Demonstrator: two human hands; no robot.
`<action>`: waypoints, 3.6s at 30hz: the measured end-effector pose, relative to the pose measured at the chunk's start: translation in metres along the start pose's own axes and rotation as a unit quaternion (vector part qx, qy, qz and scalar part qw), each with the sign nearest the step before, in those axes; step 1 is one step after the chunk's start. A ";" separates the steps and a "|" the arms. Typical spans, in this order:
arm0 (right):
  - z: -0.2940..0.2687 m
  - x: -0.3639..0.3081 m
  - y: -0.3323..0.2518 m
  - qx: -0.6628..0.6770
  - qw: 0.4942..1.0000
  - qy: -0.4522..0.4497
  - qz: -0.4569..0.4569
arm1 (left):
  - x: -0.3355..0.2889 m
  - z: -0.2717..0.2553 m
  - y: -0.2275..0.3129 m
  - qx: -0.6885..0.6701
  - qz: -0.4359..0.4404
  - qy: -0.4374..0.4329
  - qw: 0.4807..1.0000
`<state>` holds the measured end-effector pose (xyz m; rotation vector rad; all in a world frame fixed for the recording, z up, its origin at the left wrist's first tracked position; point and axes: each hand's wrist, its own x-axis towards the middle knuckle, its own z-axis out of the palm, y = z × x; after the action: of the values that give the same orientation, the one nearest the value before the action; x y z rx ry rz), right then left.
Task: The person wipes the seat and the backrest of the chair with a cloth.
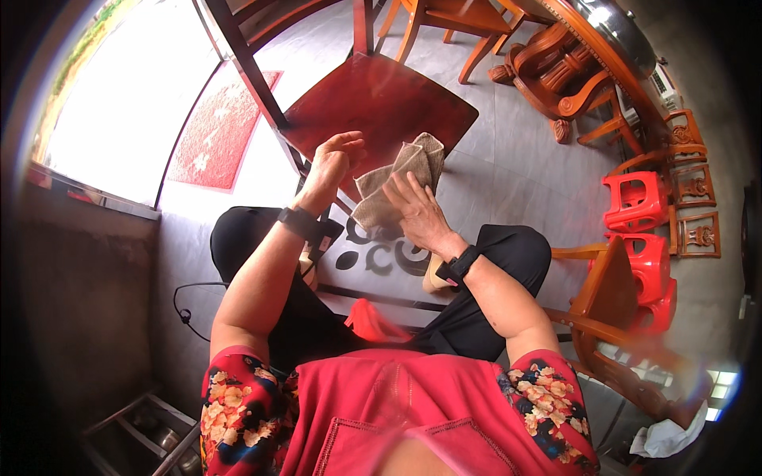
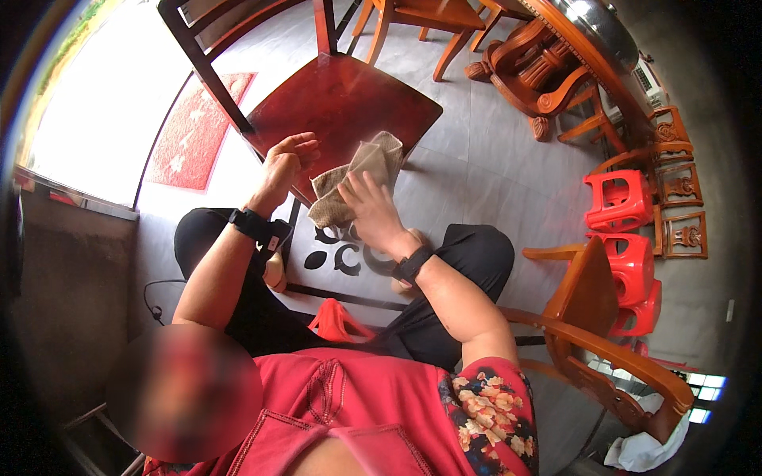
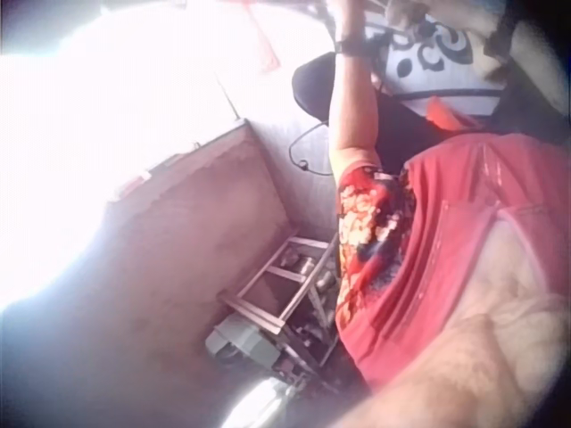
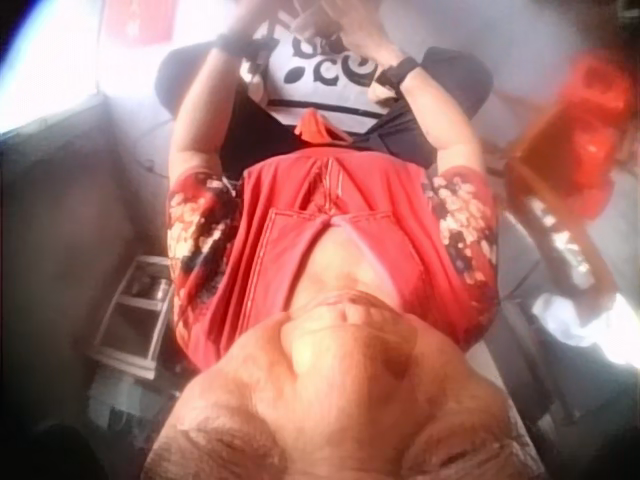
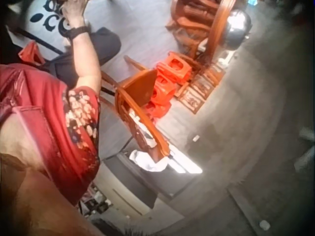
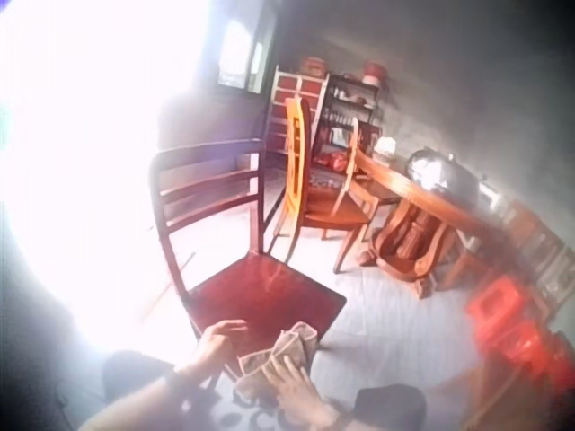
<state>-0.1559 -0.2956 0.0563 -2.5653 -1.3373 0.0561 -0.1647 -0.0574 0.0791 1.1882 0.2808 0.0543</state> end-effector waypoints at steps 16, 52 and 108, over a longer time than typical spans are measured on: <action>-0.002 0.030 0.018 0.020 0.999 0.042 0.020 | -0.001 0.015 0.015 -0.017 -0.044 0.006 0.999; 0.015 0.065 0.041 -0.005 0.993 0.061 0.099 | -0.012 0.003 0.018 0.023 -0.030 0.007 0.999; 0.015 0.061 0.032 -0.025 0.993 0.095 0.062 | -0.003 0.022 0.004 0.027 -0.008 -0.050 0.998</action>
<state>-0.0974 -0.2604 0.0388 -2.6158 -1.1243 -0.1967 -0.1617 -0.0764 0.0909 1.2384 0.2049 -0.0257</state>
